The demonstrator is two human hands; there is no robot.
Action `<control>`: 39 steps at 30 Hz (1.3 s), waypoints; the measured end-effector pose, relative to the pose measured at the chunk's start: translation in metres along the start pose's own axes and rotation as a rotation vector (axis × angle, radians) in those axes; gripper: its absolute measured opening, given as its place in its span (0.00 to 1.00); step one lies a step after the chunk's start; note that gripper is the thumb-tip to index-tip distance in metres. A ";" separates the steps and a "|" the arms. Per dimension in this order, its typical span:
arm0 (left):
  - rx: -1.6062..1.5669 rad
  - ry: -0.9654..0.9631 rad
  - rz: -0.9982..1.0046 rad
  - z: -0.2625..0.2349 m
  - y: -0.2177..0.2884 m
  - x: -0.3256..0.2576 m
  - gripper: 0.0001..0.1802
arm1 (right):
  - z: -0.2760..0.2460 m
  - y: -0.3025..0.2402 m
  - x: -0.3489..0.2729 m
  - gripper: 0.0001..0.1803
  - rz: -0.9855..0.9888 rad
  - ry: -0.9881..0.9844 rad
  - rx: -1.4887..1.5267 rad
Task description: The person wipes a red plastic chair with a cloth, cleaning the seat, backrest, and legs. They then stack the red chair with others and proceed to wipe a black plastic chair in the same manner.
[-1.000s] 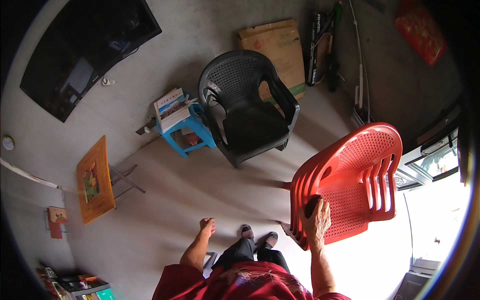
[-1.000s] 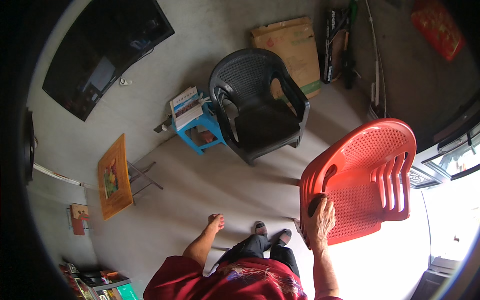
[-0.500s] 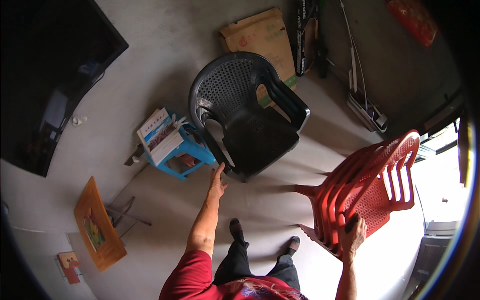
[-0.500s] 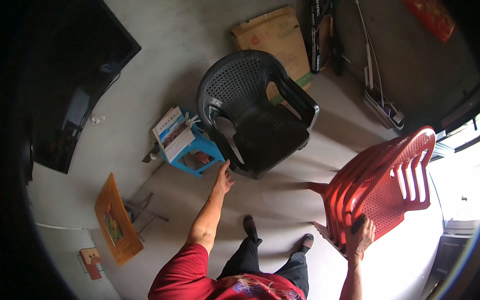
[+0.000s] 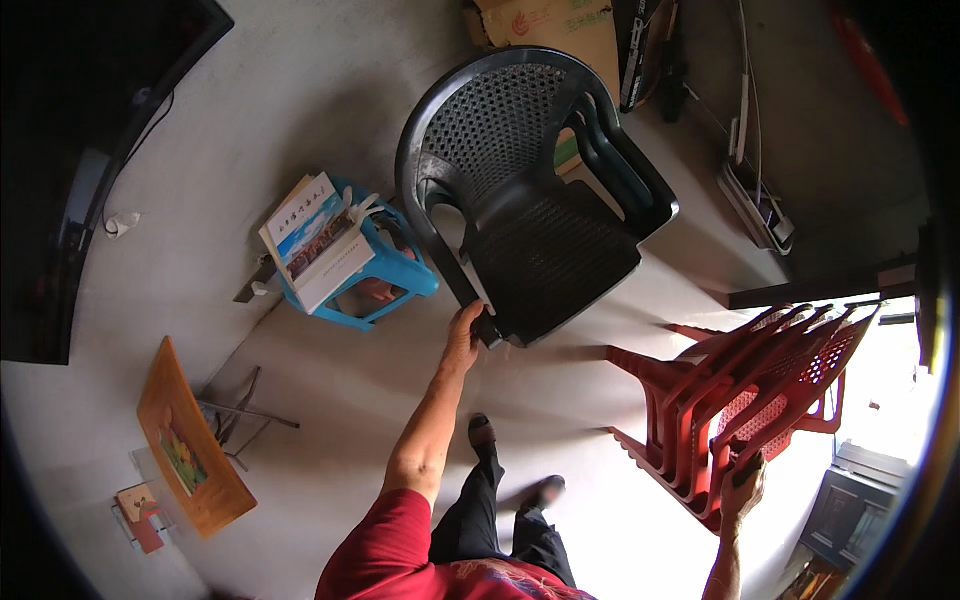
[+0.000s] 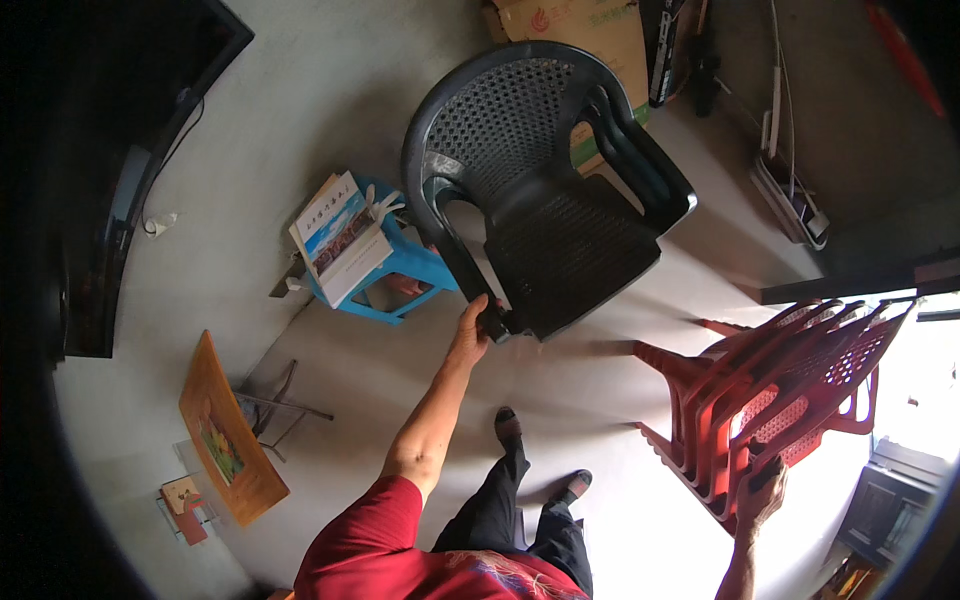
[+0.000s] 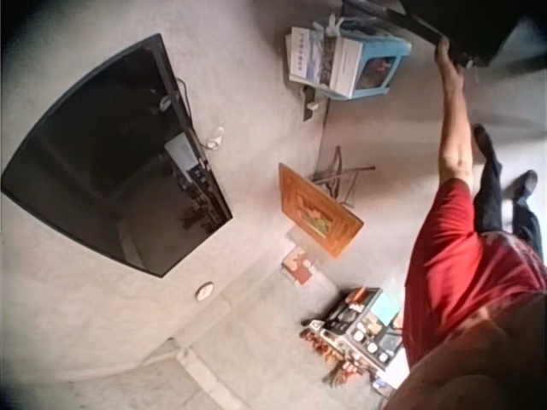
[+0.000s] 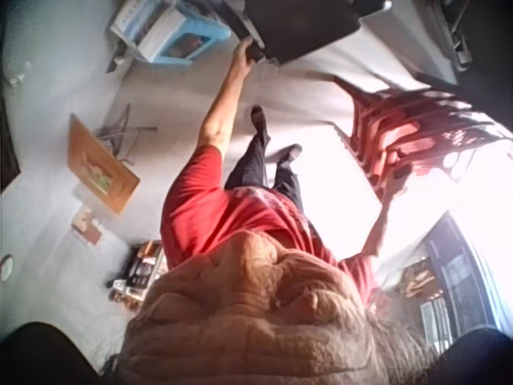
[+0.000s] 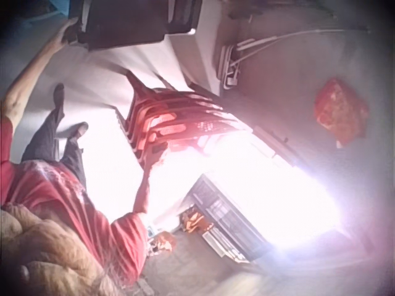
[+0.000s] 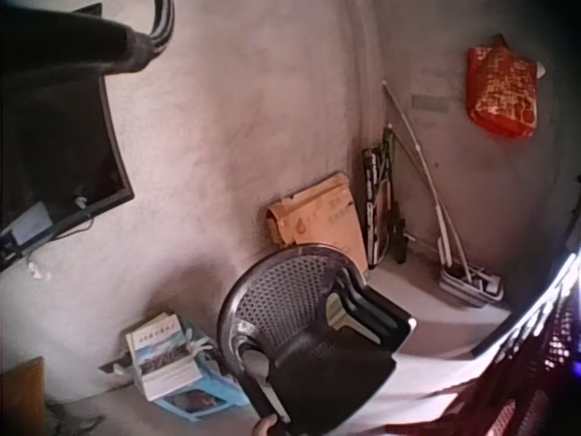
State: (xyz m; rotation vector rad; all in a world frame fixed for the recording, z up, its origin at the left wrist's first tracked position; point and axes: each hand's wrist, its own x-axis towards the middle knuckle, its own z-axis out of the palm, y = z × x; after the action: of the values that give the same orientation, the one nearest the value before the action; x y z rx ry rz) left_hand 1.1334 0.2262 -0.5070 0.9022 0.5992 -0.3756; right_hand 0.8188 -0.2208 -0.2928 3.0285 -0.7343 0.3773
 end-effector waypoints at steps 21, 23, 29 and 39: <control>-0.262 0.213 0.071 -0.128 -0.076 -0.238 0.25 | -0.019 -0.027 0.012 0.28 0.139 -0.116 0.037; -0.264 0.219 0.080 -0.150 -0.084 -0.274 0.31 | -0.029 -0.033 0.013 0.26 0.115 -0.065 0.060; -0.301 0.275 0.047 -0.243 -0.090 -0.375 0.43 | -0.032 -0.024 0.008 0.19 0.086 -0.070 0.111; -0.186 0.515 -0.014 -0.361 -0.110 -0.488 0.49 | -0.023 -0.017 0.006 0.27 0.097 -0.134 0.045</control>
State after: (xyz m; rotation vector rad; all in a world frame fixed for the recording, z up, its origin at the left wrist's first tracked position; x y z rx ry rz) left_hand 0.5774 0.4860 -0.4399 0.8155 1.0951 -0.0917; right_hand 0.8259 -0.2066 -0.2678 3.0930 -0.8949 0.1955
